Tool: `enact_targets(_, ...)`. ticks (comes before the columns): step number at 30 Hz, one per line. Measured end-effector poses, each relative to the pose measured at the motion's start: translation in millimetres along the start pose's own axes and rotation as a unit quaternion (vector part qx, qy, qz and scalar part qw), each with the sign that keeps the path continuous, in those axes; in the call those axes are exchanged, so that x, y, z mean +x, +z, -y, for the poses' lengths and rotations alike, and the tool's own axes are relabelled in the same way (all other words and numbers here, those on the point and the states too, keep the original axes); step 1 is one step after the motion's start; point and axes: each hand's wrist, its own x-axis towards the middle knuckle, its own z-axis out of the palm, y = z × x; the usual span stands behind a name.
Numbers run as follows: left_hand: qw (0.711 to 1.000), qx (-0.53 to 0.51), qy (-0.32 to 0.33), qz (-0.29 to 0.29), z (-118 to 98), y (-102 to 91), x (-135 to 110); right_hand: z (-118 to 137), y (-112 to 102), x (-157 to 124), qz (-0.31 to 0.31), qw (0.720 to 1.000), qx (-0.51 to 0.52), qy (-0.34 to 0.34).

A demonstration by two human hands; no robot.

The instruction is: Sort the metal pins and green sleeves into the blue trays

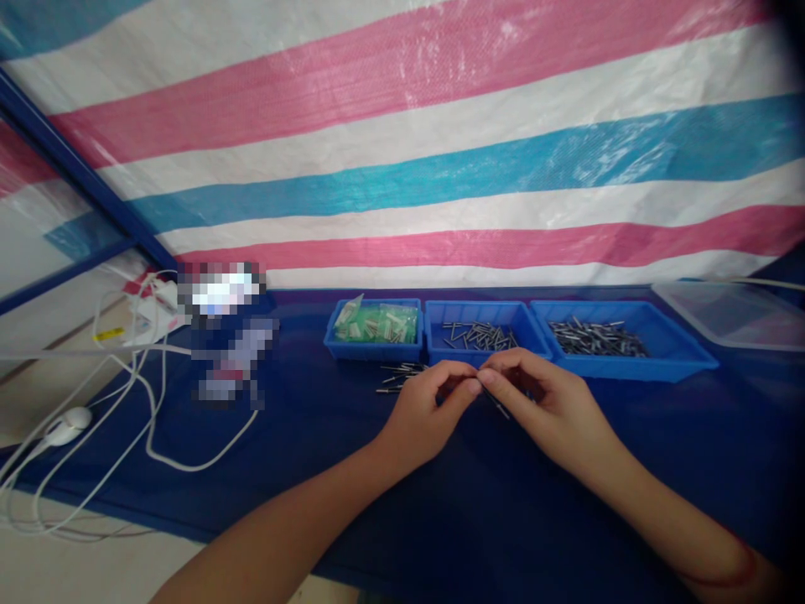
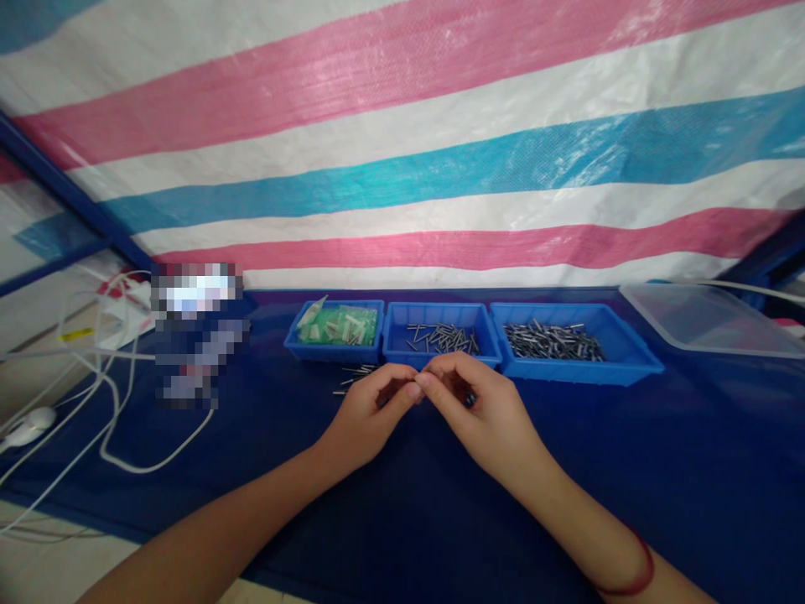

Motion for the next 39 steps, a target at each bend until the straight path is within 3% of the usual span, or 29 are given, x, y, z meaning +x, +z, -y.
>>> enact_targets(3,1.0,-0.023,0.0,0.003,1,0.9,0,-1,1,0,-0.007,1.0,0.012,-0.011)
enact_targets(10,0.997,0.039,0.033,-0.05,0,-0.8,-1,-1,-1,1,0.011,0.999,0.027,-0.032)
enact_targets(14,0.993,0.093,0.06,-0.045,-2,-7.5,0,-4,-9,5,0.0,0.998,-0.012,-0.054)
enact_targets(18,0.958,0.264,0.112,-0.003,2,-13.8,0,-11,-44,14,-0.132,0.982,-0.132,-0.027)
enact_targets(21,0.922,0.365,0.119,0.049,7,-15.3,-1,-30,-80,24,-0.232,0.923,-0.296,0.078)
enact_targets(25,0.894,0.425,0.105,0.096,9,-14.1,-3,-60,-107,33,-0.181,0.897,-0.394,0.084)
enact_targets(28,0.885,0.442,0.102,0.103,9,-13.2,-2,-59,-100,33,-0.183,0.905,-0.384,0.028)
enact_targets(34,0.881,0.446,0.117,0.1,13,-14.3,1,-22,-52,23,-0.139,0.918,-0.343,-0.141)
enact_targets(39,0.865,0.479,0.12,0.085,13,-19.0,4,-5,-28,13,-0.082,0.936,-0.281,-0.197)
